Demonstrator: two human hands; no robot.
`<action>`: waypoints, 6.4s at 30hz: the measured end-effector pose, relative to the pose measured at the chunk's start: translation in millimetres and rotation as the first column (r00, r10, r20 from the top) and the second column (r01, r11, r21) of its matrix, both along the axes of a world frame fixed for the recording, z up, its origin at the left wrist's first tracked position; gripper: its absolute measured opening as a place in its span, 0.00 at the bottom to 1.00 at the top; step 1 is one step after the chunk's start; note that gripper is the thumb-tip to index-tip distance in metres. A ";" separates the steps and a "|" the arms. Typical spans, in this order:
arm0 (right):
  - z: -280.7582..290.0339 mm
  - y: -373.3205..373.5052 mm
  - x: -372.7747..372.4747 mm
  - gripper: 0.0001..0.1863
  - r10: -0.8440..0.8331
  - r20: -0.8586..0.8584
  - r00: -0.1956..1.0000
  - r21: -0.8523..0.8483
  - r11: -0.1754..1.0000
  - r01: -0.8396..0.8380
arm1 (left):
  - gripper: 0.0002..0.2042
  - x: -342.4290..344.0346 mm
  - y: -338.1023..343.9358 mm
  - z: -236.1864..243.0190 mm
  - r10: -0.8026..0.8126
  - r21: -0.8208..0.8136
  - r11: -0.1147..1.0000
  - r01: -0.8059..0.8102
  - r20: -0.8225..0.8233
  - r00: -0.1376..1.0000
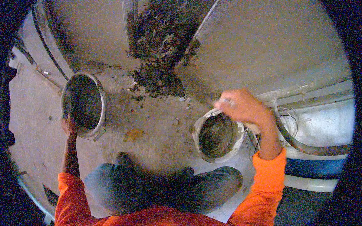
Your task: The person scoops cement from a bucket with a trowel and applies it to a vertical wall section, smoothing the surface repeatedly. The person remains seated on the floor throughout the task.
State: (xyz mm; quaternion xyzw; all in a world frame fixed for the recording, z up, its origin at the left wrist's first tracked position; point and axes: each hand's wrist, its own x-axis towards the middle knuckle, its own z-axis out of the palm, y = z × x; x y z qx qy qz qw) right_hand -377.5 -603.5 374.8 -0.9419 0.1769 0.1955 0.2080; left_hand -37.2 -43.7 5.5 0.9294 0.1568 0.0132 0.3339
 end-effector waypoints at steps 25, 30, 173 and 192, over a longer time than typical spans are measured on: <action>-384.1 138.0 38.4 0.14 -0.656 0.198 0.728 -0.028 0.739 0.673 | 0.24 2.4 5.6 -2.8 -0.018 -0.055 0.998 0.020 0.036 0.999; -362.9 129.1 44.7 0.18 -0.653 0.025 0.757 0.044 0.757 0.652 | 0.24 -4.6 -8.1 9.8 0.032 -0.096 0.995 -0.027 0.051 0.998; -123.8 -3.3 -216.2 0.12 -0.366 -0.144 0.919 -0.664 0.725 0.185 | 0.27 26.4 27.7 -10.5 -0.155 0.148 0.974 0.171 -0.118 0.981; -138.4 12.9 -215.5 0.10 -0.351 -0.087 0.932 -0.610 0.759 0.228 | 0.34 -2.0 3.7 25.7 -0.129 0.025 0.991 0.130 -0.034 0.991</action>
